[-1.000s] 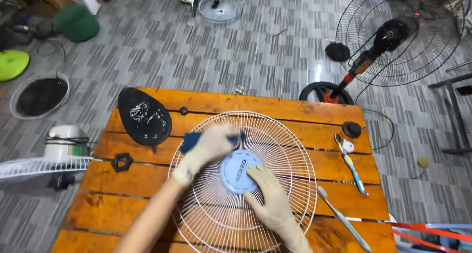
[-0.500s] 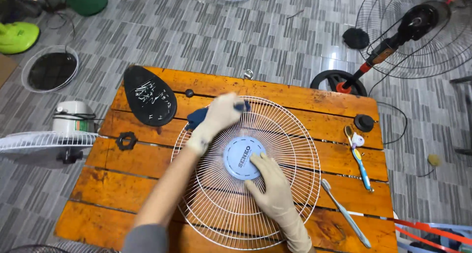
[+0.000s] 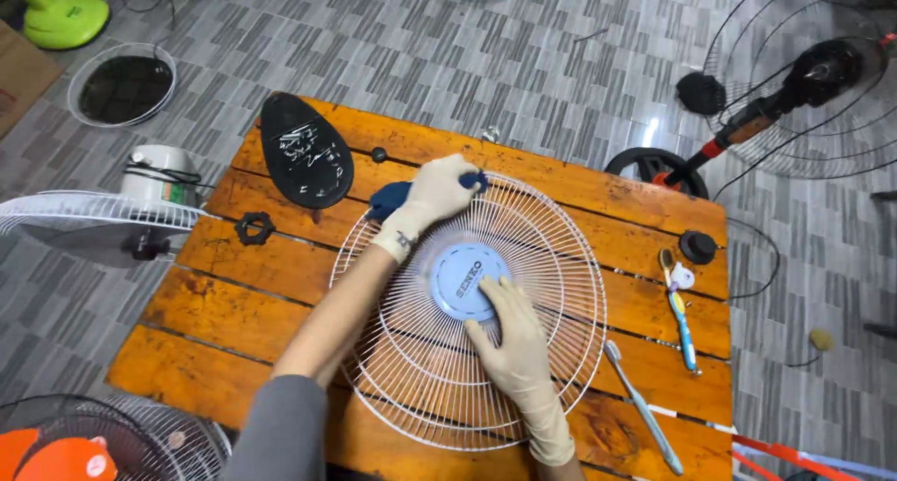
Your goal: Cleaning the center hub of a fan grill using a small tool and a cloth
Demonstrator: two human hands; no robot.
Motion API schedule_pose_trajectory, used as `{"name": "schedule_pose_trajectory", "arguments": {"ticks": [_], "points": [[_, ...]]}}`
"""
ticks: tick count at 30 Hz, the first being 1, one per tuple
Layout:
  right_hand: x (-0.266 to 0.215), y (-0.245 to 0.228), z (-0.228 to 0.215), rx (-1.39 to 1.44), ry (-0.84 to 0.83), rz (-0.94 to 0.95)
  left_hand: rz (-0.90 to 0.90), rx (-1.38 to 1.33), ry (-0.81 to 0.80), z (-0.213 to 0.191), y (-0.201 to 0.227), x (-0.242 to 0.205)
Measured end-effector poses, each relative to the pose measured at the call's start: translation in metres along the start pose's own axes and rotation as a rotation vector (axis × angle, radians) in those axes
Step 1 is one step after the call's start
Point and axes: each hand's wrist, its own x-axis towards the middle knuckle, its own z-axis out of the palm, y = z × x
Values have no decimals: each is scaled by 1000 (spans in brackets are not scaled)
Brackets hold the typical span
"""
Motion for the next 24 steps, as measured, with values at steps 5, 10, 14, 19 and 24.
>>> {"name": "schedule_pose_trajectory", "arguments": {"ticks": [5, 10, 14, 19, 24], "points": [[-1, 8, 6, -30, 40, 20, 226, -154, -23, -8, 38, -69], [-1, 9, 7, -49, 48, -14, 170, -56, 153, 27, -20, 7], [-4, 10, 5, -12, 65, -10, -8, 4, 188, 38, -20, 10], [-4, 39, 18, 273, 99, 83, 299, -427, 149, 13, 40, -77], [16, 8, -18, 673, 212, 378, 86, -1200, 143, 12, 135, -130]]}}
